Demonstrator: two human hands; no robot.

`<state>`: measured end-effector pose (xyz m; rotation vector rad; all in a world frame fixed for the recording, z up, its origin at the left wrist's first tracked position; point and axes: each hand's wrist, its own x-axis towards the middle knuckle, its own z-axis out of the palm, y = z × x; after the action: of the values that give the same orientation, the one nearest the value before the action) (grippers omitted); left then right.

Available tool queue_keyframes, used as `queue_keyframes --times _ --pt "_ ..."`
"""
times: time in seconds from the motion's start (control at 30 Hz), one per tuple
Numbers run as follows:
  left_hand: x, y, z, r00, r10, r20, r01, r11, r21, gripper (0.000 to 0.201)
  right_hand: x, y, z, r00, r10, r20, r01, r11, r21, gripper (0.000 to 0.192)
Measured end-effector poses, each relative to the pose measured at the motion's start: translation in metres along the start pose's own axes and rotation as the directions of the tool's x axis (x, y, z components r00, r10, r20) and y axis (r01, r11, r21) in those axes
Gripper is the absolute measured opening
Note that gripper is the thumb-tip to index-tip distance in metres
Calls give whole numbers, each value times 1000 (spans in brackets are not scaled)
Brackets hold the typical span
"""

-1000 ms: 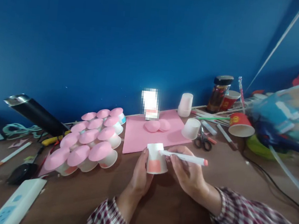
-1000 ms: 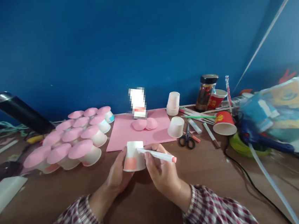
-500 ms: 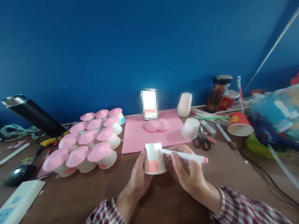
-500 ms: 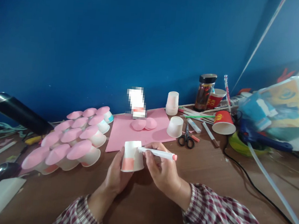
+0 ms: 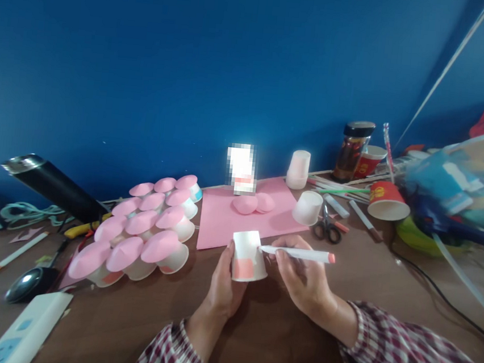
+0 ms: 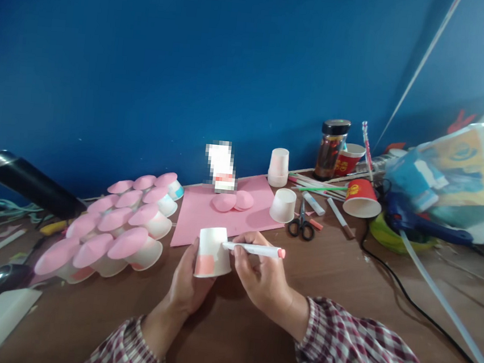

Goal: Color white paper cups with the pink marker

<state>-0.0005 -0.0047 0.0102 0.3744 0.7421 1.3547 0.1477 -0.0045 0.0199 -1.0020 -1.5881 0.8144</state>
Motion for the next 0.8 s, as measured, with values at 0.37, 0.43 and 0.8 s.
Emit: queue_keyframes --times 0.37,0.43,0.8 --pt "0 -1 0 1000 7 9 -7 1000 10 34 -6 0 3 998 -48 -30 49 999 23 10" --pt "0 -2 -1 1000 12 4 -12 1000 10 32 -5 -1 2 997 -65 -30 66 998 4 10" --pt "0 -2 0 1000 16 -12 -16 1000 -7 36 -3 4 3 998 -39 -52 41 999 34 8"
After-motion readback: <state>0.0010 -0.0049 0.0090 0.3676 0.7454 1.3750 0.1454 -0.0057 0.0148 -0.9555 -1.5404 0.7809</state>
